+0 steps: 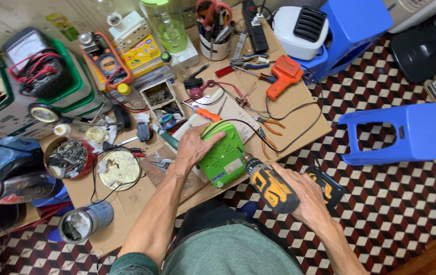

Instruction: Repairing and reassembling a green blender base using a power drill and testing it with a jar.

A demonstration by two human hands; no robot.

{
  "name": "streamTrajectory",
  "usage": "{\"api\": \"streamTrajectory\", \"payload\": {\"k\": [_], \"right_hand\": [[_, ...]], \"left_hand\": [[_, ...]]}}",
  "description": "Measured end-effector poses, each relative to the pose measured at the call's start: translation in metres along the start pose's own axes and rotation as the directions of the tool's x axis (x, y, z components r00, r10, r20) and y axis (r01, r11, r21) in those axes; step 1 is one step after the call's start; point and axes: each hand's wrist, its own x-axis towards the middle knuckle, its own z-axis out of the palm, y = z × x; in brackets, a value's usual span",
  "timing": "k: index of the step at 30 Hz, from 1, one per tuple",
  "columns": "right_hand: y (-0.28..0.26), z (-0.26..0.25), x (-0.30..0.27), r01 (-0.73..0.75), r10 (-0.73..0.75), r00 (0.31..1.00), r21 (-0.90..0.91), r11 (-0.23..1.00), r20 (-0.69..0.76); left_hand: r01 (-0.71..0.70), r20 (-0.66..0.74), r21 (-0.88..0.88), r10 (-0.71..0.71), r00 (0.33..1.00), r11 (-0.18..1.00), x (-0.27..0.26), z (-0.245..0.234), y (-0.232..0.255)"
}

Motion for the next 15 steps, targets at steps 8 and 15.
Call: {"api": "streamTrajectory", "payload": {"k": [8,15], "right_hand": [[-0.013,0.003,-0.013,-0.142,0.146,0.989,0.103,0.984,-0.031],[0.133,0.120,-0.082,-0.270,0.229,0.956,0.243,0.932,0.183]], "left_hand": [[-0.079,-0.217,-0.072,0.061,0.974,0.994,0.015,-0.006,-0.033],[-0.054,-0.345,-0.047,0.035,0.938,0.997,0.028,-0.016,-0.048]]}}
